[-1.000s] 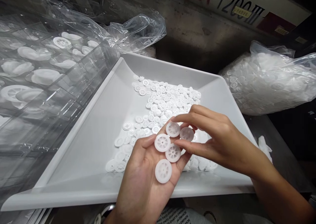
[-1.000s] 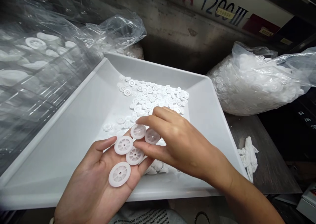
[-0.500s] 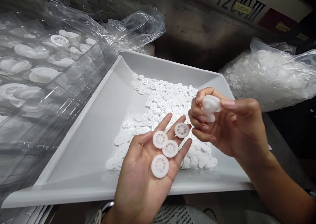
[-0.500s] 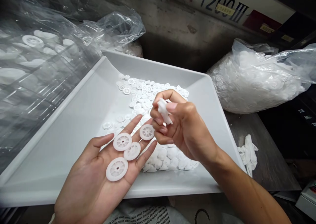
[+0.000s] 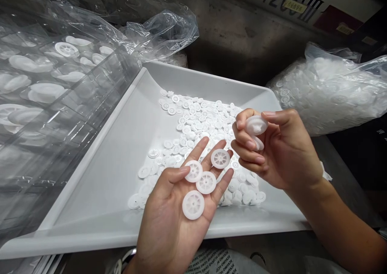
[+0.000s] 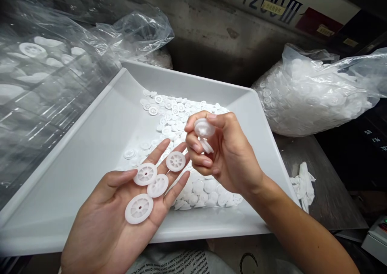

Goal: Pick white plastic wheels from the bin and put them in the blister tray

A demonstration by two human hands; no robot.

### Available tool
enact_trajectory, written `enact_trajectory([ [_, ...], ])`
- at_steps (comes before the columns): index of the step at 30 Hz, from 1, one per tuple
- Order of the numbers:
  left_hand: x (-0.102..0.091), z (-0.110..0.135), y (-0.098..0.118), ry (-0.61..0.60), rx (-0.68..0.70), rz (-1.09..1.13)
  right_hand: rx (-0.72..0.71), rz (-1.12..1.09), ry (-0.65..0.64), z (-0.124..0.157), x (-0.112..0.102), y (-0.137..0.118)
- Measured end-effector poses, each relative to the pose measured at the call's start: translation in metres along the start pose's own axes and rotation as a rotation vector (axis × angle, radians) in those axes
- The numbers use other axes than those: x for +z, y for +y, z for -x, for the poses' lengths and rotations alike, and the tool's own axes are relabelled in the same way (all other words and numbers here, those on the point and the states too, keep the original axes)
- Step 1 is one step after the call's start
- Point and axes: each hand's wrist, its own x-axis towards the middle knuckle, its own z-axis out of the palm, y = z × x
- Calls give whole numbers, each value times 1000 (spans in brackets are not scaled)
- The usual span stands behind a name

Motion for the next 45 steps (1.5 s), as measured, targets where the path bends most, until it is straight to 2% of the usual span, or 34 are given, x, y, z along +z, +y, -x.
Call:
enact_trajectory([
  [6, -3, -2, -3, 18, 18, -21, -47, 68, -61, 6, 2, 5],
  [10, -5, -2, -4, 13, 18, -5, 47, -46, -172, 7, 3, 7],
  [13, -4, -1, -3, 13, 35, 11, 49, -78, -221, 8, 2, 7],
  [15, -4, 0, -2, 35, 47, 15, -20, 117, -178, 9, 2, 7],
  [18, -4, -1, -2, 44, 49, 19, -273, 756, -44, 11, 1, 4],
  [20, -4, -3, -1, 55, 51, 15, -421, 1131, -25, 12, 1, 2],
  [22, -4, -4, 0, 64, 36, 15, -458, 1338, -67, 12, -1, 1],
  [24, -5, -4, 1, 60, 13, 28, -457, 1439, -103, 12, -4, 2],
  [27, -4, -3, 1, 65, 6, 49, -492, 1486, -126, 11, -7, 4],
  [31, -5, -2, 0, 41, 17, 56, -574, 1473, -94, 10, -6, 5],
  [36, -4, -1, -1, 38, -23, 51, -539, 1447, -101, 7, -2, 6],
  [40, -2, -2, -1, 44, -34, 51, -584, 1435, -115, 6, -2, 7],
  [45, -5, -4, -2, 10, -25, 75, -725, 1499, -179, 8, -5, 8],
])
